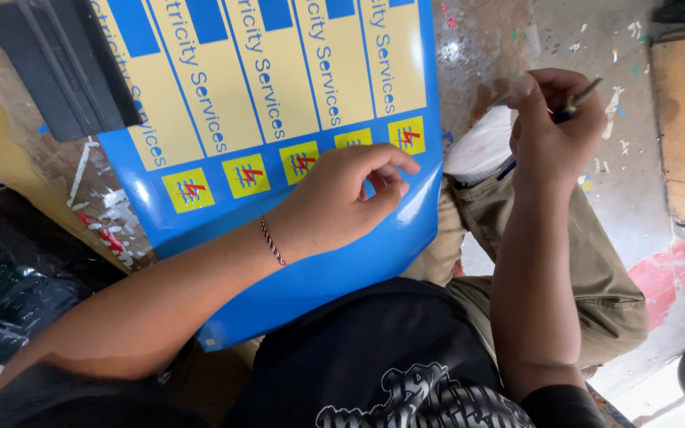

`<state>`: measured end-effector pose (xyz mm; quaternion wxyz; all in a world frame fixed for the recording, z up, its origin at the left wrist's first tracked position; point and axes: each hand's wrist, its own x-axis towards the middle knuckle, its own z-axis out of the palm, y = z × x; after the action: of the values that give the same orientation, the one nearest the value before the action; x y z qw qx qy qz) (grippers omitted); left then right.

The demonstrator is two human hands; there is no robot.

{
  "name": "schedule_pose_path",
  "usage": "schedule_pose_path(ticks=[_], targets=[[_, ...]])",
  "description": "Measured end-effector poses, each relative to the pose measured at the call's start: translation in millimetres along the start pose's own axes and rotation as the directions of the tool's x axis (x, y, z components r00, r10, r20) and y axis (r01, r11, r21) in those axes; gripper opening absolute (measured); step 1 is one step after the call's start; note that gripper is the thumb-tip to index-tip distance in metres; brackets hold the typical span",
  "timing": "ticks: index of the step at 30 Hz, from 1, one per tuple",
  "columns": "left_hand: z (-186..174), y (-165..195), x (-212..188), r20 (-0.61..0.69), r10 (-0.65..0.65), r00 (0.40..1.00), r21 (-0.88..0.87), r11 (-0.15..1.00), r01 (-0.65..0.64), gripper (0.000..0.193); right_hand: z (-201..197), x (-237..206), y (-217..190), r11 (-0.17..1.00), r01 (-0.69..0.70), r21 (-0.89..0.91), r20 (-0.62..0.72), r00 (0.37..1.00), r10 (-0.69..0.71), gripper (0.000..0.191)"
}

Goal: The person applies yellow stickers with a red lightning bolt onto a blue sheet labeled Electricity Services. They use a small blade to trim edges and a black squeegee to smooth the stickers, repeating the process across multiple sticker positions.

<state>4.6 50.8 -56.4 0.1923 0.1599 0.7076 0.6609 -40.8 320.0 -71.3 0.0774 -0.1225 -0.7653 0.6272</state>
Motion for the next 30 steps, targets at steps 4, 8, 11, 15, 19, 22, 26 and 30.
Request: schedule_pose_path(ticks=[4,8,11,15,19,22,26,30], targets=[[-0.9,-3.1,-0.7,0.024,0.017,1.0,0.021,1.0,-0.017,0.019,12.9,9.0,-0.3,0.914,0.261,-0.311,0.074,0.965,-0.251,0.015],[-1.6,-4.7,-0.8,0.029,0.021,0.999,0.036,0.999,-0.022,0.02,20.6,8.4,-5.0,0.745,0.336,-0.576,0.096,0.933,-0.347,0.03],[-1.3,-5.4,-0.4,0.031,0.035,0.999,0.029,0.999,-0.036,0.019,20.9,8.1,-9.4,0.771,0.235,-0.592,0.065,0.967,-0.245,0.037],[-1.7,-6.2,0.3,0.04,0.033,0.999,0.051,0.998,-0.035,0.018,14.6,14.1,-8.9,0.731,0.359,-0.58,0.138,0.928,-0.347,0.058],[-1.6,-7.1,1.9,0.052,0.01,0.999,0.076,0.997,-0.014,0.018,16.9,19.6,-3.8,0.682,0.509,-0.526,0.232,0.857,-0.46,0.066],[-2.0,-8.3,3.3,0.066,0.007,0.998,0.11,0.994,-0.015,0.019,25.0,19.8,-3.6,0.989,0.083,-0.126,0.085,0.994,-0.072,0.059],[-3.7,-9.9,5.1,0.082,0.009,0.997,0.155,0.988,-0.022,0.018,35.6,22.7,-7.8,0.884,-0.275,0.377,0.208,0.956,0.209,0.041],[-4.1,-10.0,6.2,0.084,-0.003,0.996,0.145,0.989,-0.01,0.018,39.2,22.1,-8.3,0.938,-0.188,0.293,0.117,0.98,0.16,0.042]])
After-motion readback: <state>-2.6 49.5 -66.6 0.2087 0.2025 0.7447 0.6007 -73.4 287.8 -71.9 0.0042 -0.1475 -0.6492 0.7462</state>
